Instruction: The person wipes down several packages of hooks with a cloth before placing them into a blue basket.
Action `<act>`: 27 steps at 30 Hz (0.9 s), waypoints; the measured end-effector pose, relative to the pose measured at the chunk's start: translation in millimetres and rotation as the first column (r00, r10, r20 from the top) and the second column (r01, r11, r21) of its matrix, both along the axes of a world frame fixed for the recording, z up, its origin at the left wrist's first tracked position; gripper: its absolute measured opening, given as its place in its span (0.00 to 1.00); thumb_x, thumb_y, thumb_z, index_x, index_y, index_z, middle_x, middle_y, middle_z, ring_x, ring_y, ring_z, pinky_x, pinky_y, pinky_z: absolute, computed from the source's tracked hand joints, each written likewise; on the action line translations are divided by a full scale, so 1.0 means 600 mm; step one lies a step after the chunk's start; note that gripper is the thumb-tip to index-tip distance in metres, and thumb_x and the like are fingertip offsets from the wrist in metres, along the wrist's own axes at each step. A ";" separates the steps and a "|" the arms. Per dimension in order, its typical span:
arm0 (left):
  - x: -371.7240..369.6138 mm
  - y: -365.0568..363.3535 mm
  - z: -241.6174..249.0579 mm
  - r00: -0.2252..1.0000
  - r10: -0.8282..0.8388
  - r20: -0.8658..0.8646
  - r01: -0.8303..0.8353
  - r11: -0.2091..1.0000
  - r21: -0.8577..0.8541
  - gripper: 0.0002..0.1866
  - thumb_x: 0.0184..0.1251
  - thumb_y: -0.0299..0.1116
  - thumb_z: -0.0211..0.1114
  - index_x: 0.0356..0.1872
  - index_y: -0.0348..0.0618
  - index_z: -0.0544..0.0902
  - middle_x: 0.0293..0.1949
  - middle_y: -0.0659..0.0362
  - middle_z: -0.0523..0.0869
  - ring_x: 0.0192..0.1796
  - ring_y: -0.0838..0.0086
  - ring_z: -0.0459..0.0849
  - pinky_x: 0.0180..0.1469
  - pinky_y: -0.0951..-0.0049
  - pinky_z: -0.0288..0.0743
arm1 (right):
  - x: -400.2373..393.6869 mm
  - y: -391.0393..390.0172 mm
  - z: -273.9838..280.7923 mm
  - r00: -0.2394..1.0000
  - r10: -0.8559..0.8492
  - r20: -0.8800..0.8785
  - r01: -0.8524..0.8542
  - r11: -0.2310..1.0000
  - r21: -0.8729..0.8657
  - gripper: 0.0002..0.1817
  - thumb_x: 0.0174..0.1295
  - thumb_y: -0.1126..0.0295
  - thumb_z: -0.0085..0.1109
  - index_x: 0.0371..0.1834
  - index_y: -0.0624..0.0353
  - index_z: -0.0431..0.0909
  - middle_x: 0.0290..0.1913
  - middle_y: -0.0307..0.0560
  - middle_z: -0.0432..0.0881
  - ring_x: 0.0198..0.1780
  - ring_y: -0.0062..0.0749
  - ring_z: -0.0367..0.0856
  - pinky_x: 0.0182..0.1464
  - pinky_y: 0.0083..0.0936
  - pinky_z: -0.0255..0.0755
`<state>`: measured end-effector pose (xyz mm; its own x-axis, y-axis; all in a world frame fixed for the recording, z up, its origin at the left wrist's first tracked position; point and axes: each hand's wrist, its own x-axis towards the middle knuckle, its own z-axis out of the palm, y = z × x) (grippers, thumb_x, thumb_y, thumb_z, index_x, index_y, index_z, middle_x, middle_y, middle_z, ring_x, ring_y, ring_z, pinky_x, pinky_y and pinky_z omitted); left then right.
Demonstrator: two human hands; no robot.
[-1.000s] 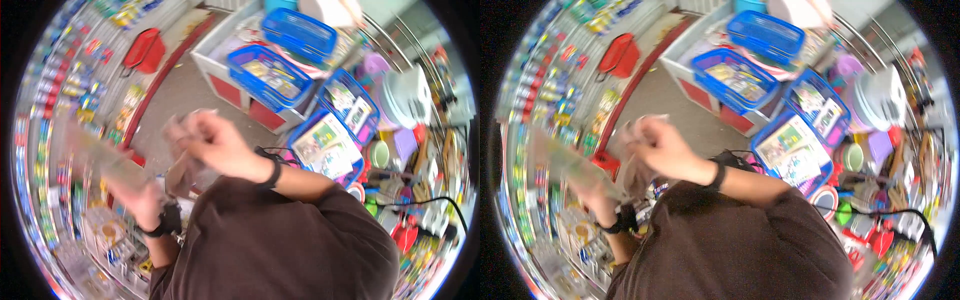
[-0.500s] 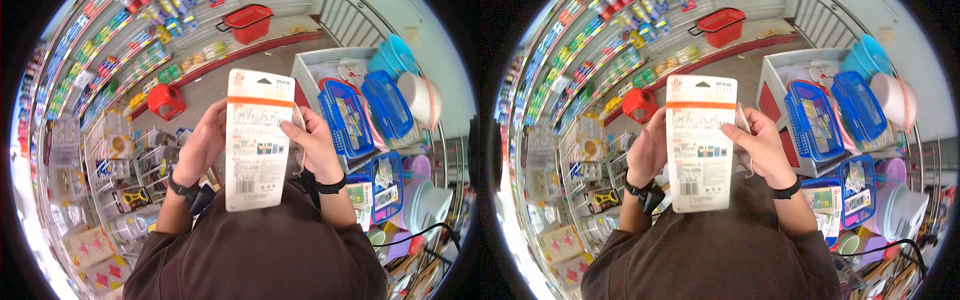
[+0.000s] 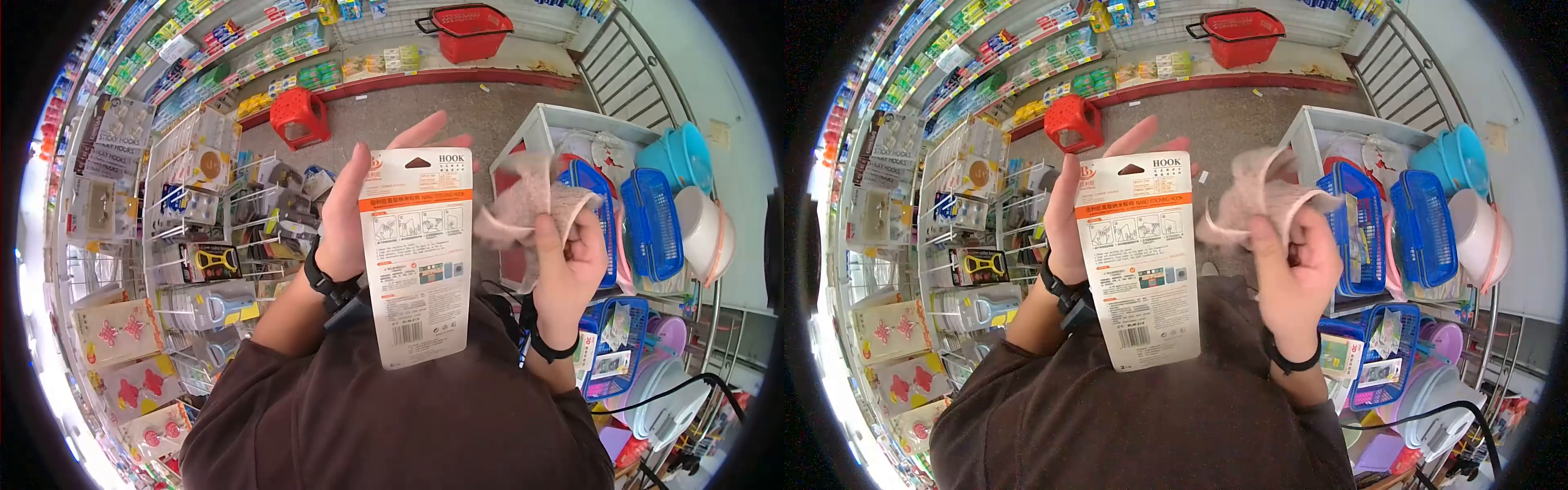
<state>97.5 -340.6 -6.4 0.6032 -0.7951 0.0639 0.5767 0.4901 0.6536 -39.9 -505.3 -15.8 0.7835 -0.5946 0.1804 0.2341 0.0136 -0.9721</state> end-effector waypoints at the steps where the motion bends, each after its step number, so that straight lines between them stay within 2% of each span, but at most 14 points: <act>1: -0.004 -0.003 0.002 1.000 0.005 0.007 -0.005 1.000 0.015 0.44 0.72 0.63 0.43 0.76 0.36 0.53 0.73 0.37 0.61 0.73 0.48 0.65 0.71 0.51 0.65 | -0.001 0.009 0.009 1.000 -0.016 0.013 0.018 0.990 -0.137 0.12 0.68 0.77 0.60 0.52 0.67 0.75 0.47 0.46 0.84 0.47 0.24 0.83 0.52 0.22 0.75; 4: -0.016 -0.005 0.010 0.999 -0.016 0.029 0.014 0.998 0.064 0.42 0.75 0.60 0.42 0.77 0.37 0.51 0.73 0.43 0.62 0.74 0.55 0.65 0.73 0.57 0.61 | 0.036 0.023 0.015 0.996 0.077 0.033 -0.039 0.773 -0.633 0.12 0.64 0.78 0.62 0.49 0.67 0.79 0.45 0.50 0.85 0.47 0.34 0.84 0.49 0.27 0.77; 6: -0.021 0.001 0.016 0.998 -0.027 0.062 0.021 0.996 0.092 0.40 0.77 0.58 0.42 0.78 0.37 0.50 0.74 0.48 0.63 0.74 0.59 0.65 0.74 0.60 0.58 | 0.056 0.047 0.020 1.000 0.010 -0.001 -0.007 0.639 -0.769 0.11 0.60 0.79 0.62 0.46 0.65 0.82 0.43 0.55 0.84 0.45 0.46 0.84 0.48 0.33 0.77; 7: -0.022 0.007 0.016 0.998 -0.030 0.059 0.023 0.993 0.118 0.41 0.77 0.58 0.42 0.78 0.37 0.49 0.74 0.49 0.63 0.74 0.60 0.64 0.74 0.59 0.57 | 0.062 0.053 0.017 1.000 0.004 -0.004 -0.006 0.633 -0.774 0.11 0.58 0.80 0.62 0.44 0.64 0.83 0.41 0.58 0.83 0.42 0.53 0.83 0.46 0.37 0.76; 12: -0.040 0.023 0.022 0.995 0.023 0.101 -0.035 0.992 0.120 0.42 0.77 0.58 0.45 0.78 0.37 0.47 0.74 0.50 0.62 0.75 0.61 0.63 0.75 0.60 0.54 | 0.052 0.062 0.019 0.998 0.023 0.062 0.034 0.622 -0.782 0.11 0.56 0.80 0.62 0.43 0.64 0.83 0.39 0.56 0.84 0.40 0.52 0.82 0.43 0.39 0.75; 14: -0.034 0.035 0.019 0.993 -0.003 0.121 -0.010 0.994 0.105 0.41 0.77 0.57 0.44 0.78 0.37 0.47 0.75 0.48 0.61 0.75 0.61 0.63 0.75 0.59 0.54 | 0.040 0.065 0.017 0.998 0.055 -0.020 -0.049 0.587 -0.808 0.10 0.54 0.80 0.63 0.41 0.64 0.83 0.38 0.56 0.84 0.40 0.52 0.82 0.42 0.39 0.75; 16: -0.032 0.036 0.019 0.993 0.019 0.116 -0.028 0.997 0.074 0.40 0.78 0.57 0.43 0.78 0.38 0.47 0.75 0.48 0.61 0.75 0.60 0.63 0.76 0.59 0.53 | 0.025 0.078 0.007 0.995 0.096 0.018 -0.042 0.589 -0.807 0.10 0.52 0.80 0.63 0.39 0.64 0.82 0.36 0.55 0.84 0.38 0.51 0.83 0.41 0.39 0.75; 18: -0.031 0.037 0.019 0.994 0.041 0.105 -0.046 0.998 0.041 0.40 0.78 0.56 0.42 0.78 0.38 0.46 0.75 0.47 0.61 0.74 0.60 0.63 0.76 0.59 0.53 | 0.005 0.088 -0.004 0.954 0.248 -0.168 -0.290 0.621 -0.728 0.14 0.52 0.79 0.61 0.44 0.60 0.83 0.38 0.55 0.84 0.39 0.53 0.85 0.41 0.40 0.78; 20: -0.028 0.042 0.017 0.998 0.047 0.038 -0.049 0.997 0.063 0.38 0.79 0.56 0.41 0.78 0.40 0.47 0.75 0.47 0.61 0.75 0.59 0.62 0.76 0.58 0.53 | 0.003 0.095 -0.023 0.961 0.246 -0.127 -0.259 0.639 -0.724 0.11 0.54 0.79 0.62 0.41 0.62 0.83 0.36 0.54 0.84 0.34 0.50 0.84 0.38 0.36 0.77; 21: -0.026 0.039 0.010 0.998 0.063 0.028 -0.065 0.994 0.084 0.40 0.77 0.58 0.43 0.78 0.41 0.46 0.77 0.44 0.56 0.76 0.54 0.60 0.76 0.55 0.53 | 0.003 0.095 -0.029 0.968 0.235 -0.090 -0.227 0.664 -0.712 0.08 0.55 0.79 0.62 0.39 0.64 0.83 0.33 0.52 0.84 0.30 0.46 0.83 0.35 0.33 0.76; 22: -0.027 0.037 0.008 0.998 0.065 0.028 -0.067 0.995 0.080 0.40 0.77 0.58 0.43 0.78 0.41 0.46 0.77 0.44 0.56 0.76 0.54 0.60 0.76 0.55 0.53 | 0.007 0.094 -0.032 0.967 0.236 -0.091 -0.228 0.661 -0.715 0.08 0.55 0.79 0.62 0.39 0.64 0.83 0.33 0.52 0.84 0.30 0.46 0.83 0.35 0.33 0.76; 24: -0.028 0.030 0.005 0.991 0.089 -0.101 -0.088 0.996 0.024 0.40 0.77 0.58 0.43 0.79 0.44 0.47 0.77 0.48 0.55 0.77 0.55 0.59 0.76 0.55 0.54 | 0.024 0.087 -0.030 0.992 0.127 -0.029 -0.113 0.727 -0.678 0.07 0.57 0.80 0.61 0.39 0.64 0.83 0.30 0.52 0.83 0.26 0.39 0.83 0.29 0.28 0.74; 25: -0.032 0.028 0.000 0.994 0.056 -0.090 -0.056 0.998 0.007 0.39 0.77 0.56 0.44 0.79 0.46 0.47 0.77 0.52 0.56 0.77 0.57 0.59 0.76 0.57 0.55 | 0.037 0.083 -0.024 0.996 0.093 0.006 -0.063 0.714 -0.697 0.09 0.57 0.81 0.60 0.41 0.65 0.83 0.27 0.51 0.82 0.24 0.35 0.82 0.27 0.25 0.72; 27: -0.041 0.027 0.005 0.997 0.024 -0.074 -0.022 0.999 0.031 0.38 0.76 0.54 0.45 0.79 0.46 0.46 0.77 0.52 0.56 0.77 0.58 0.59 0.76 0.57 0.54 | 0.062 0.077 -0.006 0.999 0.039 -0.019 -0.042 0.755 -0.655 0.08 0.57 0.81 0.60 0.40 0.65 0.82 0.26 0.51 0.82 0.24 0.35 0.82 0.27 0.26 0.72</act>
<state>72.7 -324.6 -3.5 0.6233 -0.7820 -0.0058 0.6135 0.4844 0.6237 -2.5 -459.3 -19.3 0.8057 -0.2999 0.5107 0.2444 -0.6171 -0.7479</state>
